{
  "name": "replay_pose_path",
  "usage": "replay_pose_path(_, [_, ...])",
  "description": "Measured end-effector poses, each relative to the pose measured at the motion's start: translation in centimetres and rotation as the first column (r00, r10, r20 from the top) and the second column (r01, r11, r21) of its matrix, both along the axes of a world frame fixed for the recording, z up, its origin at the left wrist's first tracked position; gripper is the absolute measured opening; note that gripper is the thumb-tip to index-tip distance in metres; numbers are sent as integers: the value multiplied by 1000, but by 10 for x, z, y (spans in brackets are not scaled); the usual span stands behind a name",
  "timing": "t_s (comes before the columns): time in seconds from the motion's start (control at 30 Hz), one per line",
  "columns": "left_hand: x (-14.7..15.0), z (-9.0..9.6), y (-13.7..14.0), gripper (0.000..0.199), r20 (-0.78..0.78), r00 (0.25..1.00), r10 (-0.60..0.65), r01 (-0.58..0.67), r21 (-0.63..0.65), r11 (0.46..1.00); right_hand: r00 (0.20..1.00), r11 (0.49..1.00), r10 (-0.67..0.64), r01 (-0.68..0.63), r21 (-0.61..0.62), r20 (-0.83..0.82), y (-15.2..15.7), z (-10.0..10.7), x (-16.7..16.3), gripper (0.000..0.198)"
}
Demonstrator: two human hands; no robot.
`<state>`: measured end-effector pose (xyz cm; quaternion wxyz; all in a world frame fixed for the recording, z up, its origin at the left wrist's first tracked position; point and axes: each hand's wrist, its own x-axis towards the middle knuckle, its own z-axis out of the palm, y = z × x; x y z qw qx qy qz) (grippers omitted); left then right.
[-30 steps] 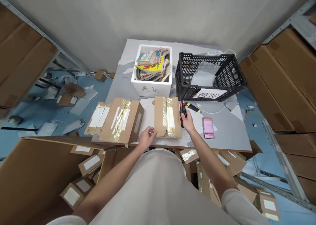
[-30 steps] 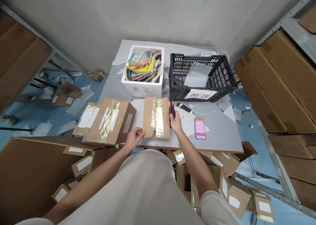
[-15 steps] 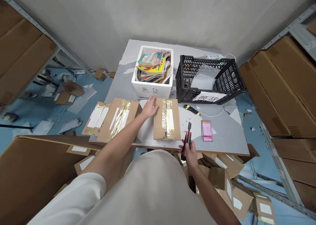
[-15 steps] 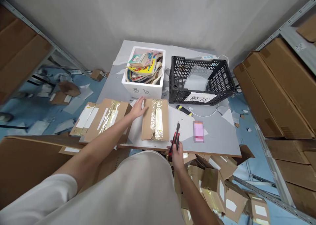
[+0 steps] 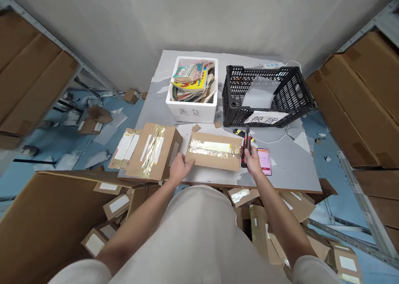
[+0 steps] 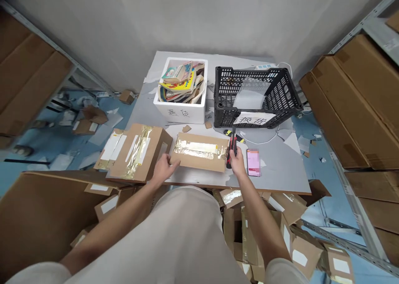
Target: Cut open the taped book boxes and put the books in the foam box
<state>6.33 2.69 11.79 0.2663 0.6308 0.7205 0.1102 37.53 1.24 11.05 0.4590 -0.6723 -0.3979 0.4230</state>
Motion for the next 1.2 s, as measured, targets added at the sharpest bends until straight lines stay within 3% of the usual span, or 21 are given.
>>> replay_pose_path(0.1, [0, -3, -11, 55, -19, 1000, -1, 4, 165, 986, 997, 998, 61, -61, -2, 48, 6, 4, 8, 44])
replay_pose_path(0.2, [7, -2, 4, 75, -94, 973, -211, 231, 368, 901, 992, 996, 64, -57, -68, 105, -17, 7, 15, 50])
replay_pose_path(0.3, [15, 1, 23, 93, -220, 875, -432, 483, 308, 820, 992, 976, 114, -101, -191, 60, -50, 8, 24, 65])
replay_pose_path(0.37, [20, 0, 29, 106, -261, 839, -477, 533, 226, 815, 988, 960, 156, -155, -233, -10, -66, 8, 28, 71])
replay_pose_path(0.57, [22, -9, 30, 125, -245, 845, -475, 526, 227, 819, 985, 958, 159, -170, -232, -66, -73, 11, 31, 70])
replay_pose_path(0.77, [20, -14, 33, 124, -179, 857, -483, 515, 320, 795, 990, 966, 117, -131, -222, -74, -66, 15, 33, 69])
replay_pose_path(1.2, [19, -16, 33, 124, -132, 873, -470, 486, 328, 810, 980, 948, 186, -162, -275, 64, -59, 25, 37, 66])
